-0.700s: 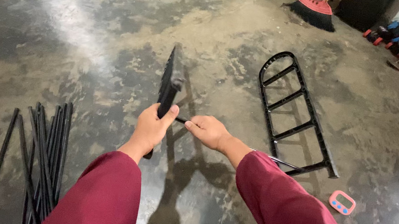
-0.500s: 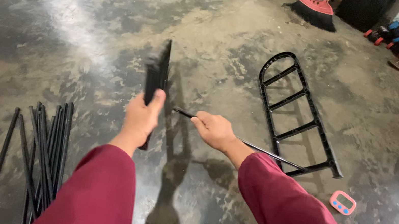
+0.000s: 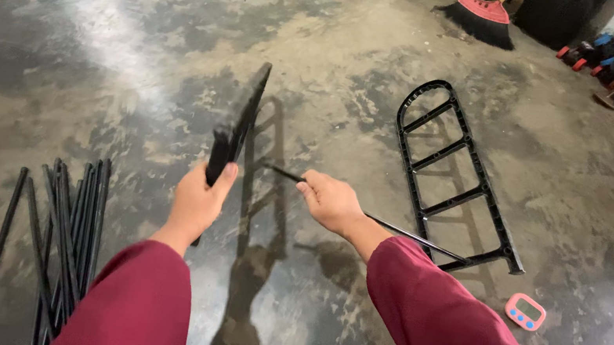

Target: The person inserts a long metal rod into a black metal frame, then wipes the frame with a cloth. The person handles two similar frames, cleaning them methodically.

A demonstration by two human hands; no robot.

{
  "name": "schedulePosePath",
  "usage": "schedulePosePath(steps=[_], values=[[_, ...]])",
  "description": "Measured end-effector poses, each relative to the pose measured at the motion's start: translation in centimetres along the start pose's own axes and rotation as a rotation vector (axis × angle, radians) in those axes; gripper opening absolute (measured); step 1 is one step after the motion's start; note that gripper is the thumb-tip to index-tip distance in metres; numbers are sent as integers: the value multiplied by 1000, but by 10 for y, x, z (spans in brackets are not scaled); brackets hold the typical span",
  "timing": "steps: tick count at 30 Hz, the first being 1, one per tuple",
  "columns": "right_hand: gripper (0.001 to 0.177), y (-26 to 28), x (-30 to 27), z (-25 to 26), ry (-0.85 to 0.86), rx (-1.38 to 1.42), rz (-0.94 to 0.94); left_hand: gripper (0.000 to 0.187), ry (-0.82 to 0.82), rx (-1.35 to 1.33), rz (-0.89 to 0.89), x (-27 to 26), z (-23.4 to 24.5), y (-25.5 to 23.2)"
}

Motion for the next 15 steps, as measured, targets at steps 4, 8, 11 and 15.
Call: schedulePosePath(steps=[4,8,11,15], values=[[22,-8,2,27,-197,-90,10,57,-8,59,-103,-8,-2,7],[21,-16,5,55,-311,-34,-33,63,-13,181,-215,-11,-2,6],[20,-14,6,68,-376,-9,-1,58,63,316,-279,-16,-16,3],[20,-17,6,72,-374,18,-1,55,251,529,-273,-23,-46,17]])
Point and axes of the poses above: each hand's wrist, its own x-axis towards the middle knuckle, its own z-axis out of the back of the hand, y = z × x, the point moved 9 cm from there along x, towards the middle knuckle, and after that the axes turned 3 degrees about -z, right-handed, at the moved point
